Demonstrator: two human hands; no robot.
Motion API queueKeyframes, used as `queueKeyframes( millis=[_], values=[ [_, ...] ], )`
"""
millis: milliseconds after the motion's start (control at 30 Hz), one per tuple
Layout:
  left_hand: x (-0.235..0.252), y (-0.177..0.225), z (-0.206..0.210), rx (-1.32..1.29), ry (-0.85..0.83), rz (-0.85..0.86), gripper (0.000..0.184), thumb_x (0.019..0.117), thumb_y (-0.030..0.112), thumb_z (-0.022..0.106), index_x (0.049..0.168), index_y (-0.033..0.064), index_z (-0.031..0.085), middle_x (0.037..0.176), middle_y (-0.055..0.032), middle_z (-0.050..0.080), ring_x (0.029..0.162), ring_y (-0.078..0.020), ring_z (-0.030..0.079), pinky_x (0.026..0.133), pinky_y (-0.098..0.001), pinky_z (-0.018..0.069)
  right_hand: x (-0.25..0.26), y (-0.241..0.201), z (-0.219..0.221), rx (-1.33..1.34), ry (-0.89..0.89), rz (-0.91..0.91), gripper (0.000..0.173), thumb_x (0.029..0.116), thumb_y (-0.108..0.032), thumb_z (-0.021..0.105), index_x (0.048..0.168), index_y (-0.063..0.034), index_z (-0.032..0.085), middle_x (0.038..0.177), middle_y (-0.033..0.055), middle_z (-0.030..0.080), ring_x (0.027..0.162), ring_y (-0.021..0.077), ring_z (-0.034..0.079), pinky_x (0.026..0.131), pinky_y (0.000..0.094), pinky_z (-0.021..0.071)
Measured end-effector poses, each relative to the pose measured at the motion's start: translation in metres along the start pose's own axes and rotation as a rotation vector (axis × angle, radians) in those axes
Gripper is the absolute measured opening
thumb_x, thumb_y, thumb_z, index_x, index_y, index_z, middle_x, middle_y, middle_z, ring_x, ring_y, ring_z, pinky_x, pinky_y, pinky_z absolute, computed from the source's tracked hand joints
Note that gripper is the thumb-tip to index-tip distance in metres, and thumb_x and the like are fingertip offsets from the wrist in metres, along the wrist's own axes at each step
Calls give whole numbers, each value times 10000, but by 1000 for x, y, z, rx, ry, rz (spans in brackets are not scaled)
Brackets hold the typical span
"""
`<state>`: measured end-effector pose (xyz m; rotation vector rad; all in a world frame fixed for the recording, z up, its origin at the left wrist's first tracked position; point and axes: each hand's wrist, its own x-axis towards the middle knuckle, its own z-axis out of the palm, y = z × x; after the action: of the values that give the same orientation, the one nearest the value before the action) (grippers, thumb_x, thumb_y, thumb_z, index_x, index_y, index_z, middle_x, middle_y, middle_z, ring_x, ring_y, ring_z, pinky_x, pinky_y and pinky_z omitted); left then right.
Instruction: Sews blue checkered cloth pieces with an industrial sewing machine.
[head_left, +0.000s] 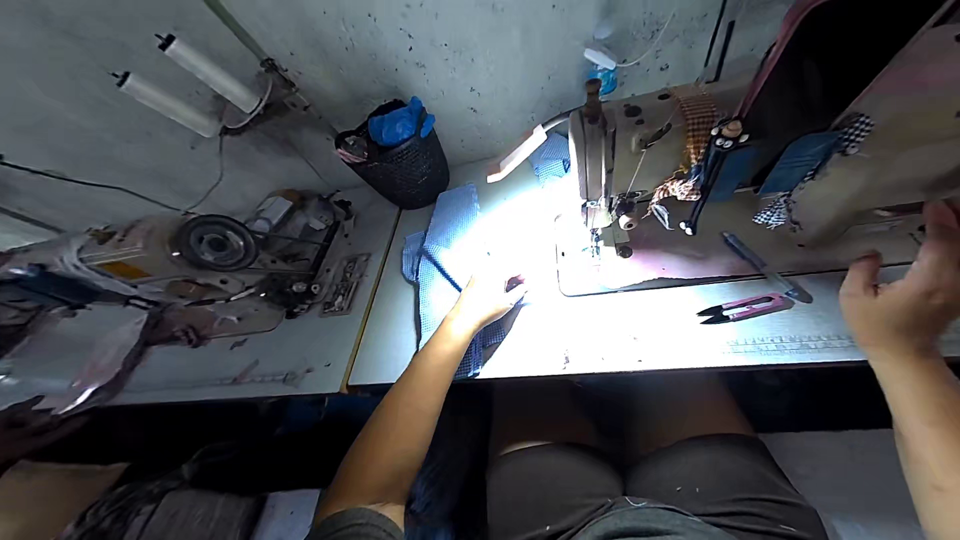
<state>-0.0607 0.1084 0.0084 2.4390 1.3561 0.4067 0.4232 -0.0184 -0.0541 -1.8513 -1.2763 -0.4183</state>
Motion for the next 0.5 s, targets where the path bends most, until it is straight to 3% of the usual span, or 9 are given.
queueKeyframes(
  millis=[67, 167, 200, 233, 300, 333, 400, 433, 500],
  values=[
    [-3, 21, -7, -91, 117, -5, 210, 1007, 218, 638, 1027, 26, 719, 975, -115, 716, 912, -218, 686, 844, -453, 550, -1, -3, -5, 11, 94, -69, 567, 996, -280, 530, 1521, -74, 470, 1530, 258, 464, 1411, 481, 418, 1107, 695, 276],
    [-20, 75, -25, -366, 431, 105, 193, 956, 121, 597, 1053, -35, 657, 923, -68, 697, 845, -69, 672, 800, -278, 572, -11, -27, -20, 117, 222, -173, 442, 1015, -266, 533, 1340, 24, 611, 1345, 311, 598, 1277, 505, 531, 1057, 683, 339],
    [-29, 98, -27, -446, 521, 149, 192, 965, 94, 578, 1061, -61, 638, 910, -55, 690, 833, -39, 665, 782, -246, 569, -18, -49, -28, 208, 236, -208, 393, 1019, -249, 537, 1257, 46, 643, 1265, 304, 634, 1222, 469, 563, 1032, 635, 379],
    [-39, 122, -26, -530, 596, 179, 142, 973, 75, 569, 1041, -39, 622, 884, 6, 674, 812, 13, 645, 753, -196, 558, -28, -77, -37, 341, 226, -233, 333, 1029, -248, 542, 1182, 19, 669, 1202, 239, 667, 1187, 371, 589, 1027, 541, 415],
    [-60, 163, -15, -705, 670, 210, 70, 983, 51, 575, 1037, 32, 614, 913, 105, 664, 843, 63, 630, 759, -149, 550, -51, -135, -52, 666, 63, -258, 297, 1052, -367, 512, 1155, -142, 675, 1172, 7, 689, 1183, 118, 594, 1044, 358, 436],
    [-68, 178, -8, -763, 682, 235, 80, 992, 61, 585, 1060, 53, 626, 947, 120, 682, 872, 62, 642, 774, -152, 561, -61, -162, -59, 811, -74, -264, 368, 1043, -494, 510, 1212, -204, 660, 1203, -65, 683, 1205, 58, 582, 1070, 340, 429],
    [-85, 200, 7, -768, 706, 271, 128, 1001, 108, 606, 1112, 61, 648, 1020, 111, 694, 916, 62, 648, 805, -148, 565, -74, -202, -70, 1035, -270, -267, 604, 945, -669, 576, 1338, -211, 604, 1250, -70, 675, 1214, 56, 574, 1089, 379, 417],
    [-92, 207, 12, -751, 730, 287, 140, 1004, 145, 617, 1128, 91, 648, 1048, 123, 691, 931, 75, 645, 820, -133, 559, -76, -215, -76, 1117, -307, -262, 627, 920, -647, 637, 1346, -189, 593, 1230, -58, 677, 1182, 48, 580, 1079, 371, 420],
    [-104, 217, 19, -781, 761, 323, 161, 1011, 204, 637, 1172, 195, 628, 1094, 167, 669, 946, 88, 643, 837, -112, 554, -70, -229, -88, 1235, -315, -229, 353, 950, -415, 716, 1170, -143, 665, 1069, -55, 705, 1040, 12, 616, 989, 290, 465]
  ],
)
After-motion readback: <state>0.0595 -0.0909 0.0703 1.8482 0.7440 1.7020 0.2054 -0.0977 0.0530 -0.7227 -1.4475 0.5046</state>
